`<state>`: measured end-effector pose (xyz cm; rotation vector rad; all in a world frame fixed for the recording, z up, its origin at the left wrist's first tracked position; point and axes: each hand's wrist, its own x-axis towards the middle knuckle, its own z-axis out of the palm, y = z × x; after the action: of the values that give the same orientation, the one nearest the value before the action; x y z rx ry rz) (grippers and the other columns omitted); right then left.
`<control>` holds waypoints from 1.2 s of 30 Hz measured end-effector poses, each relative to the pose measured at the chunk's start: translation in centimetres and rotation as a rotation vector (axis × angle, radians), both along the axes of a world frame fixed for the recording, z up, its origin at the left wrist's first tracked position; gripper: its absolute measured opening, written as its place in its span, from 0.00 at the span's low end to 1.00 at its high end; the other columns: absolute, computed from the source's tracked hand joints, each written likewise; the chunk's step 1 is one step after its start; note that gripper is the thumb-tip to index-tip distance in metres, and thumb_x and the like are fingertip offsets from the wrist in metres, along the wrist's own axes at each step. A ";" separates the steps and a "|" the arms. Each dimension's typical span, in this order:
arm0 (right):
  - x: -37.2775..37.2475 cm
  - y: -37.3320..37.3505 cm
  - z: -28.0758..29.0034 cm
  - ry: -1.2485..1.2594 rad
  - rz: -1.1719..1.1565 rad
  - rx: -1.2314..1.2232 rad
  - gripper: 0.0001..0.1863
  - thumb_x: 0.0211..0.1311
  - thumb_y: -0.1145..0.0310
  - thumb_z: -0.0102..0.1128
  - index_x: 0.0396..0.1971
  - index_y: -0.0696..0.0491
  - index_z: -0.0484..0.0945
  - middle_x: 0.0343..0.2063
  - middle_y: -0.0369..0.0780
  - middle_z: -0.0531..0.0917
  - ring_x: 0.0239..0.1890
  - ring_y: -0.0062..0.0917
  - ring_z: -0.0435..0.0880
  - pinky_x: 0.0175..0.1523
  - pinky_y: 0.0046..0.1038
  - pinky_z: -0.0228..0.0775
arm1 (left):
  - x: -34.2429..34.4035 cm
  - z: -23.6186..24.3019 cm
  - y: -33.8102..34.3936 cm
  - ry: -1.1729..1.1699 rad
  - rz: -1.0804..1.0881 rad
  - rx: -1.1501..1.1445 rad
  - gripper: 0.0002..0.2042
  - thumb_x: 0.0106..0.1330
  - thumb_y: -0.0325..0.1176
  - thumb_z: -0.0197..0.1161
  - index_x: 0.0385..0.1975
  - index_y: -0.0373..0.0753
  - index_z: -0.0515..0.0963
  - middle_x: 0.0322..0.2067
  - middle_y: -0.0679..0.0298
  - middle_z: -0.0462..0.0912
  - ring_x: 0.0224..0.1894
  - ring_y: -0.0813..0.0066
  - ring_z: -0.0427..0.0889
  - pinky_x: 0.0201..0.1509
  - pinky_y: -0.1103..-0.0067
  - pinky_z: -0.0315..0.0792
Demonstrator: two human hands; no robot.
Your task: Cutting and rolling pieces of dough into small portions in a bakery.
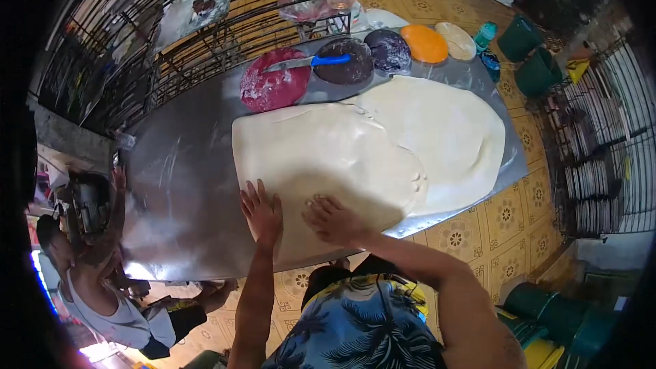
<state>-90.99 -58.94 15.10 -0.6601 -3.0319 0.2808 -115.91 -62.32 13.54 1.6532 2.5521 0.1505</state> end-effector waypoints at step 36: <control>-1.3 41.7 -1.4 0.252 -0.459 -0.252 0.29 0.64 0.67 0.58 0.66 0.45 0.73 0.44 0.57 0.85 0.44 0.56 0.85 0.50 0.53 0.78 | 17.2 1.5 3.3 -0.036 0.181 -0.016 0.36 0.68 0.51 0.58 0.75 0.43 0.62 0.76 0.39 0.52 0.77 0.29 0.46 0.76 0.38 0.41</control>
<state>-92.33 -17.23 13.65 -1.2031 -2.5361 0.6716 -98.68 -59.03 15.00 1.3993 2.6652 0.1710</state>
